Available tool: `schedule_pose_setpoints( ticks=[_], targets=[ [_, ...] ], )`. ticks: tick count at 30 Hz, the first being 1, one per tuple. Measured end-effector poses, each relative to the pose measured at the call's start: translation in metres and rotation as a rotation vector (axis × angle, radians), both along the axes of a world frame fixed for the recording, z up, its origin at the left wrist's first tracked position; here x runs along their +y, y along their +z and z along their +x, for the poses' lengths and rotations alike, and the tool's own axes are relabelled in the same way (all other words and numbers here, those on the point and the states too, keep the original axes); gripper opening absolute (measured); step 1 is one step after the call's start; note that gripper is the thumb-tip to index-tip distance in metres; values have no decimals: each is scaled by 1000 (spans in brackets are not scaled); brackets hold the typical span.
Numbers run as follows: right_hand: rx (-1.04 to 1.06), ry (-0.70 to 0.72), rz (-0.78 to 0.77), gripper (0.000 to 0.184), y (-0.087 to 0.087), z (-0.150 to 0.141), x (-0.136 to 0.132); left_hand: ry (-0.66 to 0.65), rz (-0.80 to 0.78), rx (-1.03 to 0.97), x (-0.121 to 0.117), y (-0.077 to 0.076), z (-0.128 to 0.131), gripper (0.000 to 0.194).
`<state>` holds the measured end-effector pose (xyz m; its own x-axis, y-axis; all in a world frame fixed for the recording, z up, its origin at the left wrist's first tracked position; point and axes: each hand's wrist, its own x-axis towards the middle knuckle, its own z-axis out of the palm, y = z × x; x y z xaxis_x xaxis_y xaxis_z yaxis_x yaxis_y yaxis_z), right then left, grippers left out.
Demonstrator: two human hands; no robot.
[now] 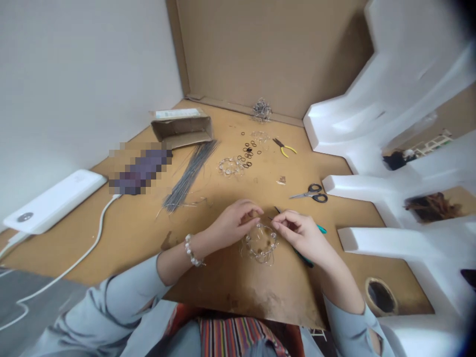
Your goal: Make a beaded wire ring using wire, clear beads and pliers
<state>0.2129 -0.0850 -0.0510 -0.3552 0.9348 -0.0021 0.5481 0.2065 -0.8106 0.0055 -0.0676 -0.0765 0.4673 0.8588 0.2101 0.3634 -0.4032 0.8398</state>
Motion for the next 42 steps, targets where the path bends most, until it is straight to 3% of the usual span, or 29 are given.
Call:
schedule_pose_setpoints(
  ticks=[4,9,15,17,20,24,28,33,42],
  targets=[
    [165,-44,-100,16,-2,-7,1,-29,-198,-152,-12,11,6,26],
    [370,-51,-241,21,0,-11,-1,-63,-327,-167,-15,8,10,21],
    [181,-174,-110,26,-5,3,3,21,-355,-240,-7,-3,4,22],
    [145,-80,-199,35,-10,8,4,33,-384,-270,-6,-4,3,23],
    [116,105,-351,62,-17,6,3,49,-406,-303,-6,-6,3,25],
    [130,127,-396,82,-22,-6,1,85,-425,-363,-5,-6,3,23],
    [233,41,-421,75,-24,-12,3,110,-439,-392,-3,-4,2,24],
    [387,-121,-411,46,-25,-7,8,99,-445,-423,-2,-4,1,26],
    [654,-82,-547,45,-18,3,9,29,-373,-423,-5,-7,1,22]
  ],
)
